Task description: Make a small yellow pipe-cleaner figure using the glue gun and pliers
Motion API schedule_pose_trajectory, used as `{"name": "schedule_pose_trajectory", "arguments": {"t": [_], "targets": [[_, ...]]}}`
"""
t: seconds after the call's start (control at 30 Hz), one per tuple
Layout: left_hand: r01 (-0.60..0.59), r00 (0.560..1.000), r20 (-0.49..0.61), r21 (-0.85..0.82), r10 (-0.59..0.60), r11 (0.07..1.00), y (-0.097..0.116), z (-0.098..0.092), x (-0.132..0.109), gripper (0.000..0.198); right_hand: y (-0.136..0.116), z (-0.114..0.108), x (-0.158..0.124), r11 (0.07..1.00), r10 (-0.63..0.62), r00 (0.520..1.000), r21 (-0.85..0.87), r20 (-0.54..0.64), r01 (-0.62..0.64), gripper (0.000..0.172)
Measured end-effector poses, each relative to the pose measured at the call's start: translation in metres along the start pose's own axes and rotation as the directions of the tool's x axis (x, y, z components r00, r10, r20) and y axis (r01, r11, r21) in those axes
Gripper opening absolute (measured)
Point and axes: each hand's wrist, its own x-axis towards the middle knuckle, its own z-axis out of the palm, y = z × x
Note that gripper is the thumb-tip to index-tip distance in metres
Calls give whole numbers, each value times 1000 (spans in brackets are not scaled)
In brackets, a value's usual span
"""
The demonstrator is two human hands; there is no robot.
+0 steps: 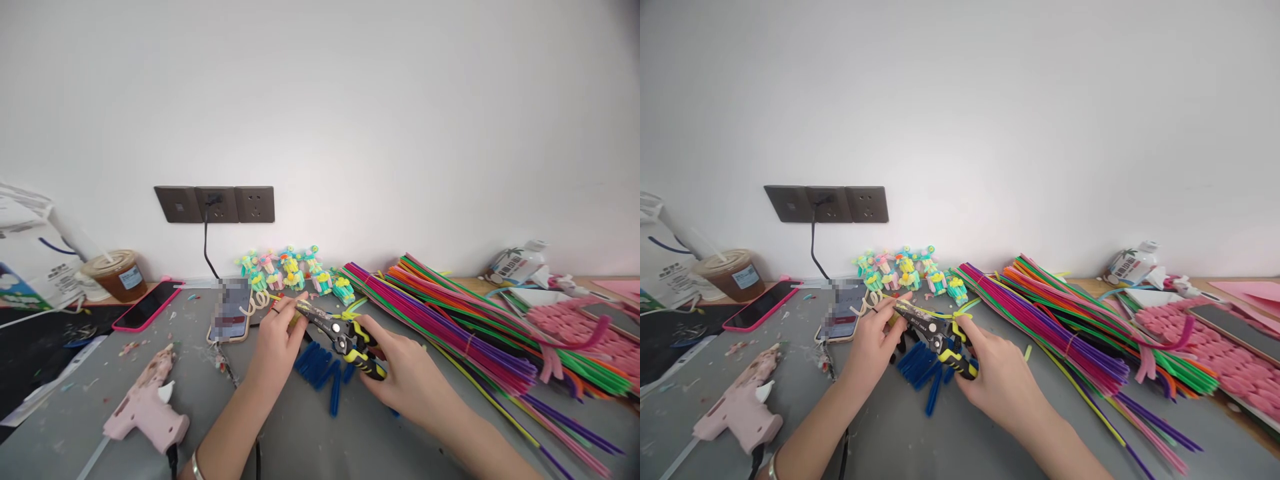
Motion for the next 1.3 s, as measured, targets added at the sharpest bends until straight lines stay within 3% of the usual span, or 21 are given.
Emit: {"name": "schedule_pose_trajectory", "arguments": {"t": [0.33,0.53,0.63,0.8,0.97,1.3], "targets": [[-36,999,-18,30,37,999,-2,-1,1,38,-1,0,1,998,39,997,39,62,-42,53],[43,999,16,70,-44,997,-2,-3,1,39,1,3,3,1000,24,998,2,66,-25,54],[53,999,5,77,-53,996,-1,-2,1,38,5,8,4,1000,23,999,-11,33,-23,46],[32,999,-1,71,-32,997,7,2,0,41,14,12,7,990,19,992,-140,-124,-36,41],[24,999,-30,107,-21,994,11,4,-1,40,14,11,10,983,36,996,-175,-81,-50,26],[-21,999,-35,113,25,993,11,2,-1,34,15,17,14,988,60,997,-138,-43,-66,17]]}}
